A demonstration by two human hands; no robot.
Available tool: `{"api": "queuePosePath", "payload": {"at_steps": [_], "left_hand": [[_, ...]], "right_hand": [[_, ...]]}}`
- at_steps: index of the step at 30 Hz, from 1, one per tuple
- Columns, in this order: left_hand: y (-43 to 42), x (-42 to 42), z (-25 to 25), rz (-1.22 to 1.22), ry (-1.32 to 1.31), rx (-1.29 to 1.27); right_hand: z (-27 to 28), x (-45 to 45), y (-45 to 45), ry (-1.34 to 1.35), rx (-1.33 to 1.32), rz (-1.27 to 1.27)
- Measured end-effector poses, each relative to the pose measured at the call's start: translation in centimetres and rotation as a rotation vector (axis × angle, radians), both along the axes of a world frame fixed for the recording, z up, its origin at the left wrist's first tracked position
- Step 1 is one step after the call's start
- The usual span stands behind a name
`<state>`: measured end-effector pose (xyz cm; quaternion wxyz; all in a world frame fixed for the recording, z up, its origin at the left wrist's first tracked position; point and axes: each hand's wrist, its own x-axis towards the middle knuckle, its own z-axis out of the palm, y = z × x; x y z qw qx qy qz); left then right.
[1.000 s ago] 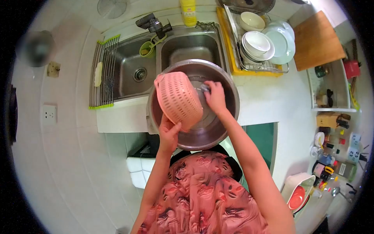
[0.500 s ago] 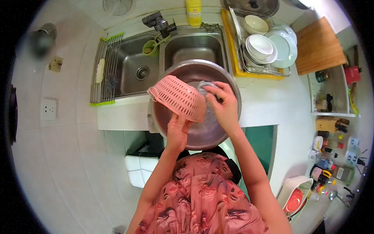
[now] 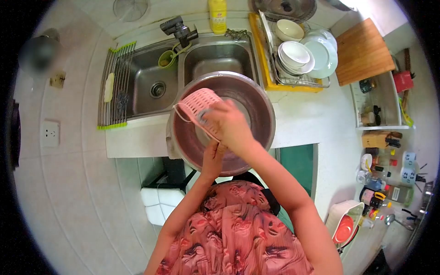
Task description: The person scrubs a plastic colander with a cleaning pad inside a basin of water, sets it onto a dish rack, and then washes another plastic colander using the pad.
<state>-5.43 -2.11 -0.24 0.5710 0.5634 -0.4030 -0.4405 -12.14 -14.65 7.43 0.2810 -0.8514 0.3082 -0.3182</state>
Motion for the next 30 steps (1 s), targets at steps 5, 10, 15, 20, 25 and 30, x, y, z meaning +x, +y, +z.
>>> {"api": "queuePosePath", "payload": {"at_steps": [5, 10, 15, 20, 25, 30], "left_hand": [[-0.2, 0.0, 0.8, -0.024, -0.025, -0.038], [0.5, 0.1, -0.1, -0.109, 0.008, 0.032], [1.4, 0.8, 1.0, -0.102, 0.144, 0.048], [1.6, 3.1, 3.6, 0.081, 0.429, -0.033], [0.4, 3.3, 3.0, 0.005, 0.149, -0.047], [-1.8, 0.4, 2.8, -0.209, -0.415, 0.162]], "right_hand": [[0.6, 0.3, -1.6, -0.051, 0.008, -0.039], [-0.9, -0.3, -2.2, -0.055, -0.008, -0.201], [-4.4, -3.7, -5.7, -0.062, 0.231, -0.334], [-8.5, -6.5, -3.8, 0.013, 0.486, -0.366], [-7.3, -7.4, -1.6, -0.249, 0.761, -0.427], [-7.5, -8.2, -1.1, -0.410, 0.810, -0.492]]}}
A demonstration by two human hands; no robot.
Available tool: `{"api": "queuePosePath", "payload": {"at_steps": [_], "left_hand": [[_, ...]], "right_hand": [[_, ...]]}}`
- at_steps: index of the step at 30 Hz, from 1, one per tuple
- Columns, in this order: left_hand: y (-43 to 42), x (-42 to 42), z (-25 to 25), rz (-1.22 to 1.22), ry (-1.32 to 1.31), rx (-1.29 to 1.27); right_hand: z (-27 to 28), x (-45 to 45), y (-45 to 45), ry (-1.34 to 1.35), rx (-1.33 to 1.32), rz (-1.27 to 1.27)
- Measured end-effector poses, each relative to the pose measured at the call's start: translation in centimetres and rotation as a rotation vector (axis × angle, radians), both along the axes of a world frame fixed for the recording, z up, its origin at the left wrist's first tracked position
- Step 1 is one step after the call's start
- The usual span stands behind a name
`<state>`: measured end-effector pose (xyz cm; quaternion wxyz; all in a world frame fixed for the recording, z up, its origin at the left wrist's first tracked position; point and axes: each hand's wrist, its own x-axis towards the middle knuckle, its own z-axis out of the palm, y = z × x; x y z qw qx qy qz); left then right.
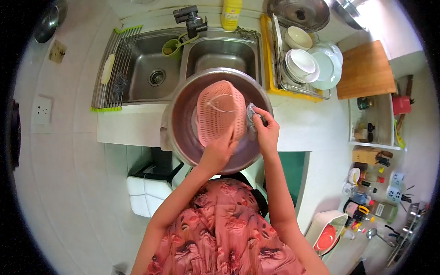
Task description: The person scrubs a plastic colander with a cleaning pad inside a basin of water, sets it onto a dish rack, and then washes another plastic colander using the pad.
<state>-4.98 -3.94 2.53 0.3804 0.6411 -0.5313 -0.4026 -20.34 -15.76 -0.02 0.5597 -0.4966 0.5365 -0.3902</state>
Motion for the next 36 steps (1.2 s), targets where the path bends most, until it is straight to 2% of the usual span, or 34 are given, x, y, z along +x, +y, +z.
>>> {"api": "queuePosePath", "payload": {"at_steps": [2, 3, 6, 10, 14, 15, 18, 19, 22, 23, 24, 27, 29, 31, 35, 36], "left_hand": [[-0.2, -0.4, 0.0, -0.040, -0.068, -0.010], [0.0, -0.6, -1.6, 0.007, -0.103, -0.147], [1.2, 0.8, -3.4, -0.017, -0.169, -0.280], [1.4, 1.0, -2.0, 0.029, 0.228, -0.131], [0.2, -0.6, -1.6, 0.204, 0.775, -0.040], [0.0, -0.6, -1.6, 0.256, 0.905, -0.017], [-0.5, -0.2, -1.8, 0.337, 0.871, -0.044], [-0.5, -0.1, -3.0, 0.381, 0.781, -0.053], [-1.0, 1.5, -4.0, 0.479, 0.678, -0.021], [-0.7, 2.2, -3.5, 0.537, 0.553, -0.039], [-0.6, 3.1, -2.7, 0.593, 0.428, -0.057], [0.8, 5.3, -3.8, 0.635, 0.273, -0.138], [1.5, 6.1, -5.0, 0.651, 0.195, -0.147], [1.9, 6.4, -7.4, 0.675, 0.271, -0.073], [1.7, 5.0, -8.3, 0.717, 0.277, -0.052], [1.5, 4.7, -8.4, 0.705, 0.256, -0.052]], "right_hand": [[-1.3, -1.2, 0.0, 0.195, -0.177, -0.033], [-1.7, -1.7, 0.1, 0.290, -0.262, -0.052], [-0.4, -2.2, 1.0, 0.328, -0.406, -0.104], [2.9, 0.0, 3.3, 0.305, -0.525, 0.040], [3.0, 2.7, 5.3, 0.242, -0.452, 0.183], [3.0, 2.8, 5.4, 0.152, -0.385, 0.274], [4.1, 3.1, 6.2, -0.019, -0.146, 0.315], [4.6, 3.2, 6.4, -0.086, -0.097, 0.363], [5.2, 1.6, 5.5, 0.188, -0.280, 0.554], [5.1, 0.6, 5.0, 0.373, -0.407, 0.576], [4.6, -0.3, 4.7, 0.491, -0.421, 0.514], [0.8, -2.8, 4.3, 0.771, -0.467, 0.364], [-1.4, -3.0, 4.3, 0.684, -0.251, 0.342], [-3.5, -3.0, 3.6, 0.532, -0.052, 0.366], [-3.3, -2.9, 0.1, 0.510, 0.118, 0.323], [-1.8, -3.0, -0.4, 0.495, -0.027, 0.324]]}}
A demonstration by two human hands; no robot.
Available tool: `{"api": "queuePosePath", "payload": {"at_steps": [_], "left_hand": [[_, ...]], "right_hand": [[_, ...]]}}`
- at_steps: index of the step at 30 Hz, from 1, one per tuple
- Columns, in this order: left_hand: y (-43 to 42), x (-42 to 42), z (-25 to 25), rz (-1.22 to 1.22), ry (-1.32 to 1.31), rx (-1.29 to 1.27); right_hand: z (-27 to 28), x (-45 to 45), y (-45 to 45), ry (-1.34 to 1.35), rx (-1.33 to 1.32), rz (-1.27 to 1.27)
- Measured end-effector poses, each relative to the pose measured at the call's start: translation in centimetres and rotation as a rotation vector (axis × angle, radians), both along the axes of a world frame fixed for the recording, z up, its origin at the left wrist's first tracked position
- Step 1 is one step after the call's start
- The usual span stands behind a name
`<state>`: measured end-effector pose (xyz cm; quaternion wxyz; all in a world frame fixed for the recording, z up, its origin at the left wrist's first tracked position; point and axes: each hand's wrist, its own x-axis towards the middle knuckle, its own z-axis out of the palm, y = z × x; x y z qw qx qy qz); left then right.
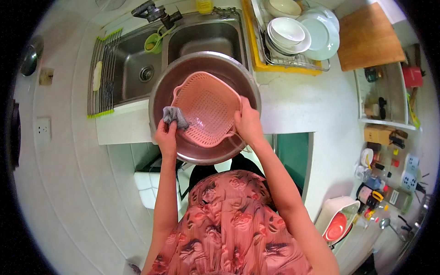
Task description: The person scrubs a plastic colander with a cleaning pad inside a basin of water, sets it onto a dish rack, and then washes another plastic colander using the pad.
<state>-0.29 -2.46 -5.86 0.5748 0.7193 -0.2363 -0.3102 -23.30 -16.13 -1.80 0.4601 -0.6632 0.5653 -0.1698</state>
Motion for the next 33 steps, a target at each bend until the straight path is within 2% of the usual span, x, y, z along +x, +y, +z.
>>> {"api": "queuePosePath", "payload": {"at_steps": [3, 5, 8, 9, 12, 15, 18, 22, 24, 25, 28, 31, 33], "left_hand": [[-0.7, -1.2, 0.1, -0.021, -0.097, 0.027], [-1.7, -2.4, 1.4, -0.009, -0.220, 0.046], [-2.6, -2.3, 2.3, -0.199, -0.627, 0.175], [-2.9, -2.5, 2.2, -0.194, -0.613, 0.121], [-3.5, -1.7, 1.3, -0.295, -0.672, 0.160], [-3.8, -1.0, 0.4, -0.386, -0.698, 0.215], [-4.8, -0.2, 1.1, -0.487, -0.745, 0.182], [-6.7, 1.0, 0.7, -0.557, -1.037, 0.003], [-7.6, 1.4, -2.5, -0.648, -1.082, -0.049], [-7.8, 1.4, -3.9, -0.691, -1.104, -0.074], [-7.5, -0.8, -6.6, -0.610, -1.228, -0.047], [-5.8, -4.3, -7.3, -0.652, -1.103, 0.016], [-5.3, -5.7, -6.8, -0.944, -0.979, -0.030]], "right_hand": [[3.8, -0.2, -0.7, -0.034, -0.466, 0.108], [6.2, 0.2, -0.4, -0.005, -0.468, 0.171], [6.6, 0.4, 0.4, 0.039, -0.567, 0.291], [6.3, 0.7, 0.7, 0.053, -0.617, 0.340], [4.9, 1.0, 2.2, 0.058, -0.610, 0.195], [3.2, 0.7, 2.6, -0.049, -0.330, 0.024], [2.1, 0.7, 2.9, -0.061, -0.298, -0.024], [1.7, 1.7, 4.9, 0.045, -0.502, 0.007], [0.6, 1.9, 5.8, 0.078, -0.667, 0.049], [0.0, 1.8, 6.2, 0.057, -0.599, 0.032], [-2.3, 2.4, 6.9, 0.035, -0.623, -0.084], [-2.3, 2.8, 7.2, 0.083, -0.655, -0.081], [-2.6, 2.9, 7.2, 0.086, -0.653, -0.082]]}}
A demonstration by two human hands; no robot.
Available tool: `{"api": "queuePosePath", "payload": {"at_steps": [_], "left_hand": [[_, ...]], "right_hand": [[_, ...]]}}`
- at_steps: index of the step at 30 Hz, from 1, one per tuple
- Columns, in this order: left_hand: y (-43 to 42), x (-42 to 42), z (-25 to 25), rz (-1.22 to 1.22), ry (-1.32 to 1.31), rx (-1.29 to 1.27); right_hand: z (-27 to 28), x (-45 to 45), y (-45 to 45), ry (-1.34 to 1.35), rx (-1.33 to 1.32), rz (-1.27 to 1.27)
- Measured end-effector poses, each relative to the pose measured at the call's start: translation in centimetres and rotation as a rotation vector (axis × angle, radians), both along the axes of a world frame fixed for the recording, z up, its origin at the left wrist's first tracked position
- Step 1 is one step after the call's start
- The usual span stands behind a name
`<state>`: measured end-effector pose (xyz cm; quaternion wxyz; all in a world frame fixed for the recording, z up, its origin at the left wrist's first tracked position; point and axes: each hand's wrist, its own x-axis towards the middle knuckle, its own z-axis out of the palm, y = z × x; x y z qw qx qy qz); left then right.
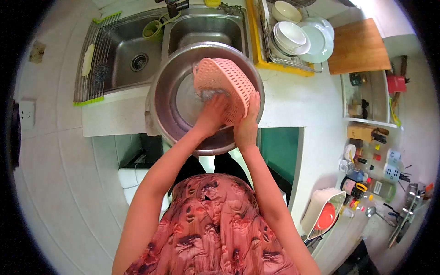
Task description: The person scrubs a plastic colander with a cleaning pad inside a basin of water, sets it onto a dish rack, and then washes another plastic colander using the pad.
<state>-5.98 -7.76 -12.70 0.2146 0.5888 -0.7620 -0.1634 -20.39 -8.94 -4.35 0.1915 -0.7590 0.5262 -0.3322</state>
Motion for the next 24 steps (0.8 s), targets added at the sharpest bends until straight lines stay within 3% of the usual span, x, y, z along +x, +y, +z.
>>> {"api": "queuePosePath", "payload": {"at_steps": [1, 2, 5, 9, 12, 15, 18, 21, 24], "left_hand": [[0.1, -0.6, 0.4, -0.120, 0.046, 0.065], [0.5, -1.1, 0.8, -0.217, 0.290, 0.059], [0.7, 2.6, 1.5, -0.351, -0.114, 0.021], [-2.1, 7.7, -0.5, -0.195, -0.524, -0.039], [-1.8, 5.9, -1.3, -0.030, -0.421, -0.044], [-2.3, 1.0, -2.1, 0.040, -0.090, 0.060], [-0.9, -0.4, 1.1, -0.382, -0.311, 0.053], [1.4, 1.7, 1.0, -0.329, 0.012, 0.207], [0.7, 5.6, 2.0, -0.249, -0.355, 0.221]], "right_hand": [[0.0, -0.1, -0.2, 0.002, -0.003, 0.004], [-0.1, -0.3, -0.2, -0.007, 0.008, 0.005], [-0.4, -0.7, -0.3, -0.021, 0.029, 0.026], [0.2, -1.3, -0.9, 0.013, 0.029, 0.075], [0.5, -1.5, -1.5, 0.039, 0.031, 0.096], [0.3, -1.7, -1.8, 0.044, 0.038, 0.084], [0.0, -2.0, -2.5, 0.036, 0.024, 0.101], [-0.1, -2.6, -2.9, 0.035, 0.027, 0.127], [0.6, -2.9, -3.0, 0.023, 0.043, 0.166]]}}
